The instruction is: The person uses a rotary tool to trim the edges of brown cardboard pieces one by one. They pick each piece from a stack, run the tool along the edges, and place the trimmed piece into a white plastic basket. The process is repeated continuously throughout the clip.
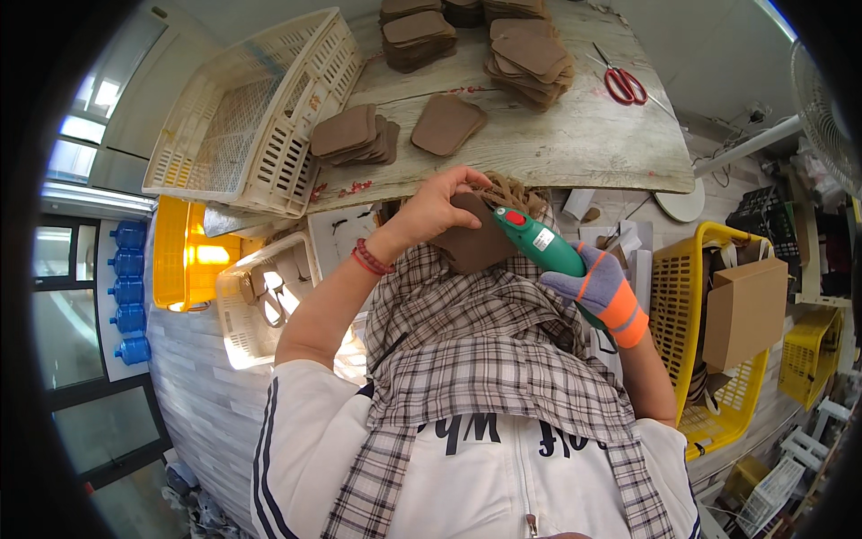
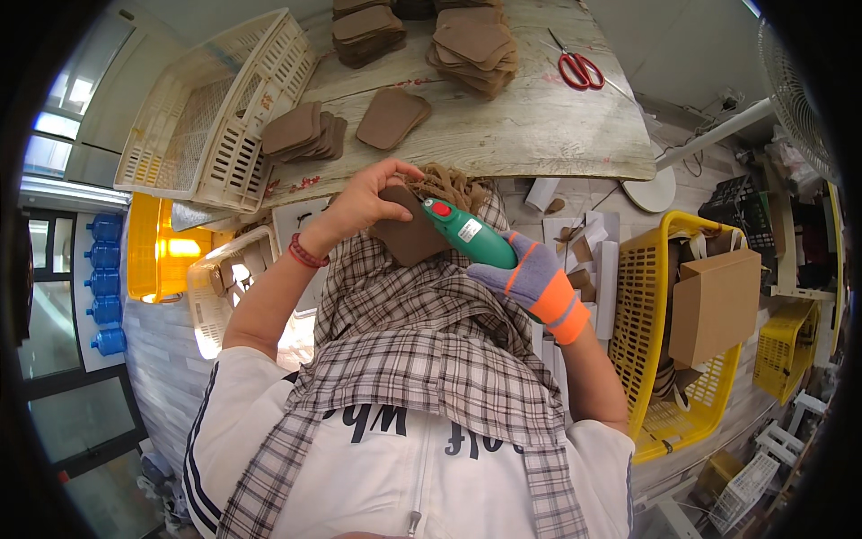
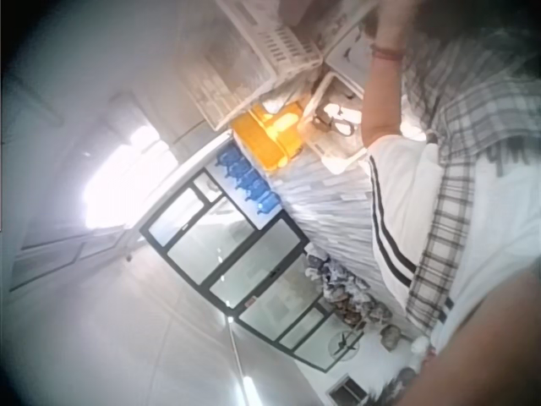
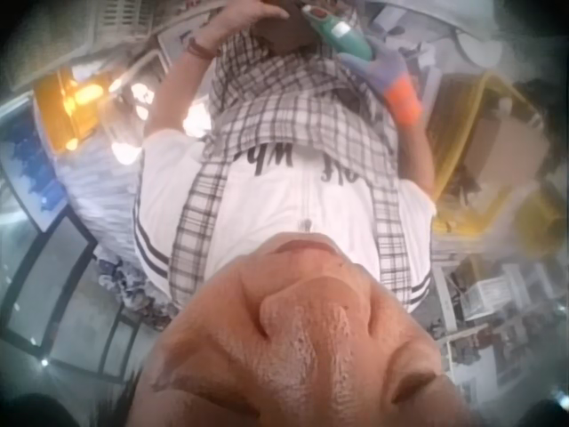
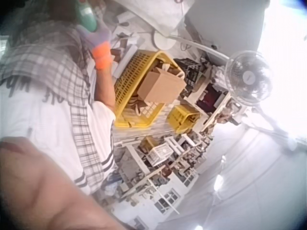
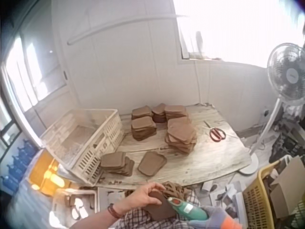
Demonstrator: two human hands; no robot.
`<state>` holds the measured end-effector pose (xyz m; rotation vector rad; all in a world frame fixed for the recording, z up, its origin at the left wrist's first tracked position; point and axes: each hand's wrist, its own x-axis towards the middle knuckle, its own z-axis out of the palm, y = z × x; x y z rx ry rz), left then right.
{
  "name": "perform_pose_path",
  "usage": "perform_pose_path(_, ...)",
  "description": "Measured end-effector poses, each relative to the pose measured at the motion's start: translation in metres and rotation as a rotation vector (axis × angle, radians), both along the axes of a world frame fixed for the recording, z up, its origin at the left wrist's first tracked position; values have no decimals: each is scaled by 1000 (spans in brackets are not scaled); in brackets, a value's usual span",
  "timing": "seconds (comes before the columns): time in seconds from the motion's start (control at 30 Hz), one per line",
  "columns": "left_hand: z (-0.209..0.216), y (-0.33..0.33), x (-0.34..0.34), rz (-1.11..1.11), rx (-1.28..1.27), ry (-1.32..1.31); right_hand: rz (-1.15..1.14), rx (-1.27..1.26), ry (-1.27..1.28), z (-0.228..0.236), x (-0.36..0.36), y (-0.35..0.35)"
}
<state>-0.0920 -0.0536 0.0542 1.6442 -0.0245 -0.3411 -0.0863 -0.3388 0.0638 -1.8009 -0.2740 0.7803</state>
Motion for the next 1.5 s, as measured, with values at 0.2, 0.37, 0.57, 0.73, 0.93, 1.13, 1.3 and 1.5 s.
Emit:
perform_pose_path(0.2,3,-2,-3,-59,9,-43,54,39,-45,-2,5,13)
perform_pose_path(0.37,0,30,-14,199,-211,112,-2,80,63,-10,6,20)
perform_pose_path(0.57,20,177,24,812,-98,-147,-106,66,-27,-21,7,4)
perform_pose_path(0.73,5,184,51,787,1155,-635,-130,57,-35,-20,7,3)
perform_pose_path(0.93,-23,66,68,406,1336,-651,-137,-7,-47,-29,7,0)
perform_pose_path(1.13,-65,39,79,581,1348,-505,-176,23,1,-38,3,-7)
perform_pose_path(1.3,-73,27,72,581,1297,-591,-184,10,-11,-51,4,-10)
perform_pose_path(1.5,-84,30,73,588,1293,-712,-165,-22,-28,-36,2,-2)
